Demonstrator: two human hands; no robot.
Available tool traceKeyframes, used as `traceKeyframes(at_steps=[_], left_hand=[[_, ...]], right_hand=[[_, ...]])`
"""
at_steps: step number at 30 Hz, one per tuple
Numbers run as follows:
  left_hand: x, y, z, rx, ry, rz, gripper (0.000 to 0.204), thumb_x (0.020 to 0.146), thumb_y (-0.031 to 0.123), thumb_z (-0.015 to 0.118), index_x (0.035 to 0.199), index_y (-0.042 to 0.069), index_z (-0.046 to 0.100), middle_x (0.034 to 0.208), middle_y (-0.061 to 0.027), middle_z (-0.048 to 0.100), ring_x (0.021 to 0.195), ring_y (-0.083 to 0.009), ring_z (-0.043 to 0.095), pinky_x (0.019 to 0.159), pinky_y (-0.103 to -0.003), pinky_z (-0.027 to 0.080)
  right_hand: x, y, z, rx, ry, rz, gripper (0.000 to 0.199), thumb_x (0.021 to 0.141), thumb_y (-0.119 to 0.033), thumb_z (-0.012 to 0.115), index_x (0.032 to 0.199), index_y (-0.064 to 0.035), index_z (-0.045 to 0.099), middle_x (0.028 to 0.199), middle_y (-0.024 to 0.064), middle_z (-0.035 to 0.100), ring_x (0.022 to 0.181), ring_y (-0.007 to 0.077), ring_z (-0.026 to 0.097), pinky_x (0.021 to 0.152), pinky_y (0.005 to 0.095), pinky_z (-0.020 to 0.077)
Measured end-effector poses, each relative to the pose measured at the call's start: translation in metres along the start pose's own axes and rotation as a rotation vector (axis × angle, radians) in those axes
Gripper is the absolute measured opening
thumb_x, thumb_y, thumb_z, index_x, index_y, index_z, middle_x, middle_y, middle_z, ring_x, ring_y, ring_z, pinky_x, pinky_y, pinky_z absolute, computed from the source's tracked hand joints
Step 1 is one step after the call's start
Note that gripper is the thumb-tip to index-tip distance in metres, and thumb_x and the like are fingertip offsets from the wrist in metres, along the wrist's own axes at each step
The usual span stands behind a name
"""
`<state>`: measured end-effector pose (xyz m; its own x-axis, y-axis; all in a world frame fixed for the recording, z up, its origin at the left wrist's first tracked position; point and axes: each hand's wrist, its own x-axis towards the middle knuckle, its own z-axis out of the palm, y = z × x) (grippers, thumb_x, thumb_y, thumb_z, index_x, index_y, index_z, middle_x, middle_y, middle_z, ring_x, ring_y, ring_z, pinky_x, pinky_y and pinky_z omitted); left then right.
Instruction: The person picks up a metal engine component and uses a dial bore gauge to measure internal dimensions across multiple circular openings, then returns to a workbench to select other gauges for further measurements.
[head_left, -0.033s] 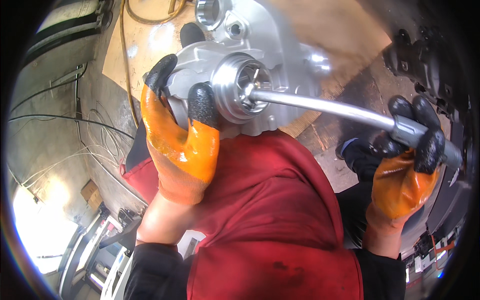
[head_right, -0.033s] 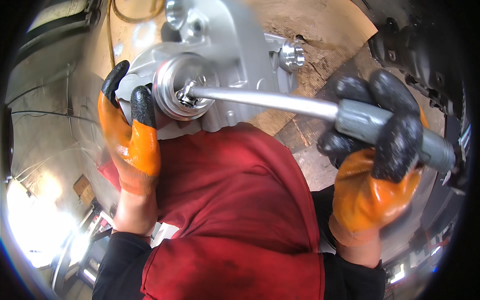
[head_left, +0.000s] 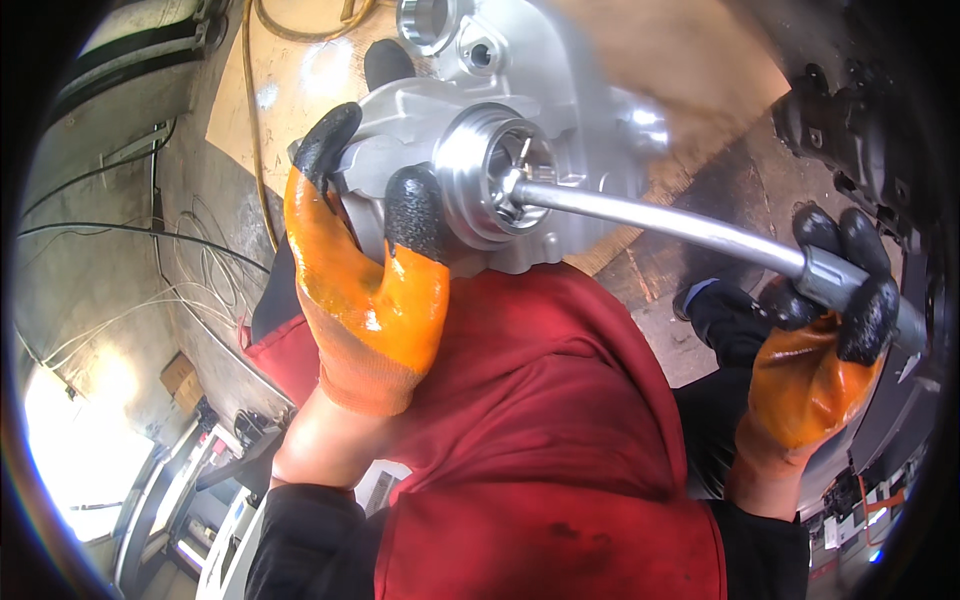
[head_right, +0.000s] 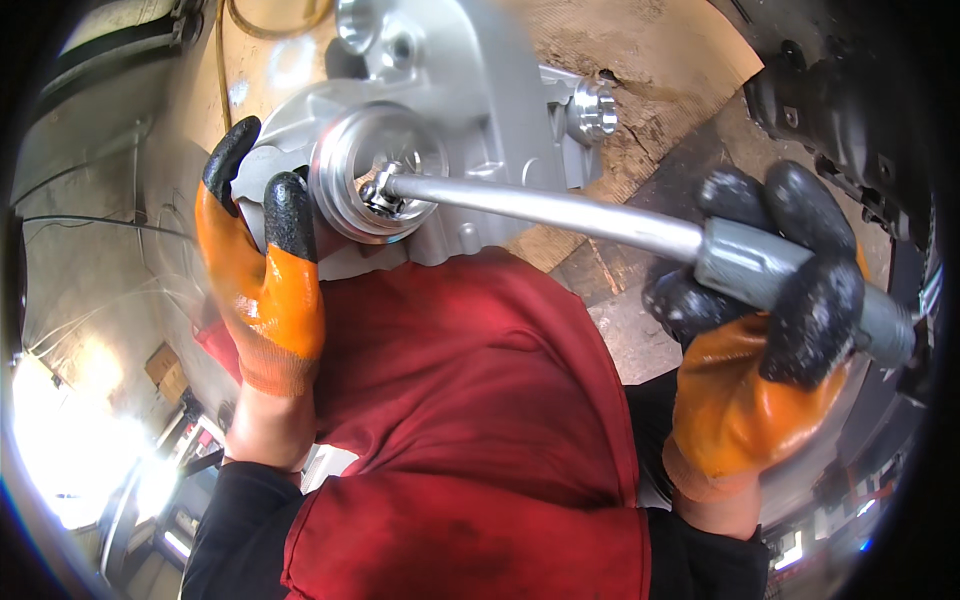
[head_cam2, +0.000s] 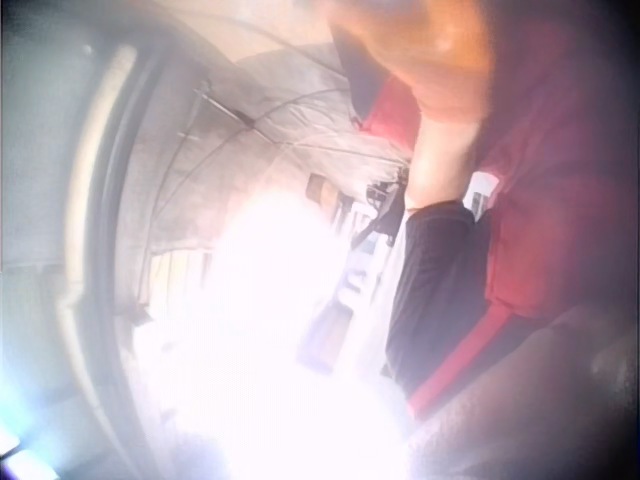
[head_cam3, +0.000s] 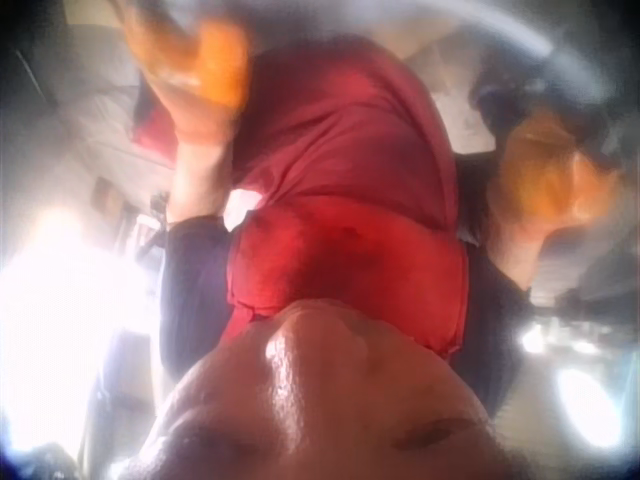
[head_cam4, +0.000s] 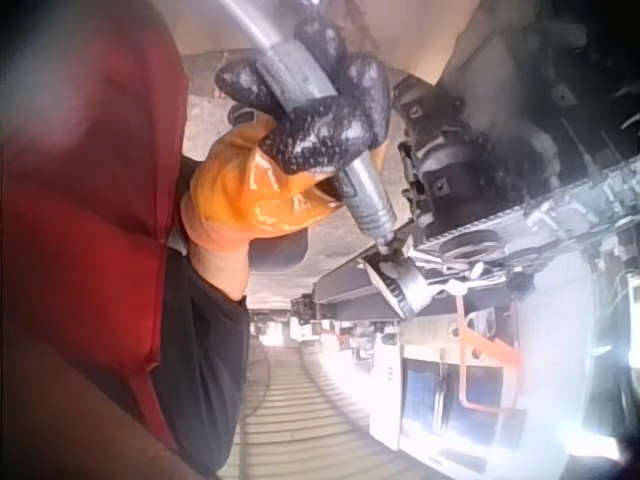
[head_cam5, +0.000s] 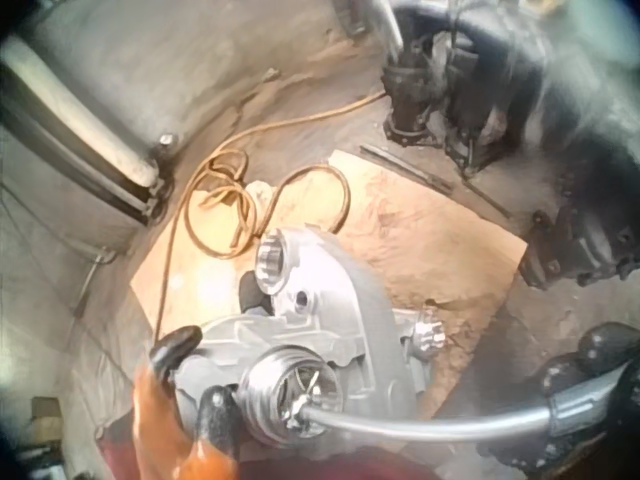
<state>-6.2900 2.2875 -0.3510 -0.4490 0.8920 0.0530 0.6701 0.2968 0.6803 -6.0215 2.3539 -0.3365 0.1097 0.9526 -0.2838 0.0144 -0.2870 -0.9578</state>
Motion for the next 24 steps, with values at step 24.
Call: traceKeyframes(at_steps=[24], left_hand=[[-0.003, 0.005, -0.003, 0.079, -0.03, -0.009, 0.041, 0.098, 0.012, 0.059, 0.136, -0.002, 0.052, 0.134, -0.0176, 0.058, 0.128, -0.0278, 0.052, 0.112, -0.035, 0.033]], right_hand=[[0.0, -0.011, 0.007, -0.077, 0.012, 0.024, 0.058, 0.103, -0.045, 0.051, 0.136, 0.0024, 0.05, 0.115, 0.023, 0.068, 0.095, 0.0243, 0.07, 0.073, 0.0313, 0.0612]])
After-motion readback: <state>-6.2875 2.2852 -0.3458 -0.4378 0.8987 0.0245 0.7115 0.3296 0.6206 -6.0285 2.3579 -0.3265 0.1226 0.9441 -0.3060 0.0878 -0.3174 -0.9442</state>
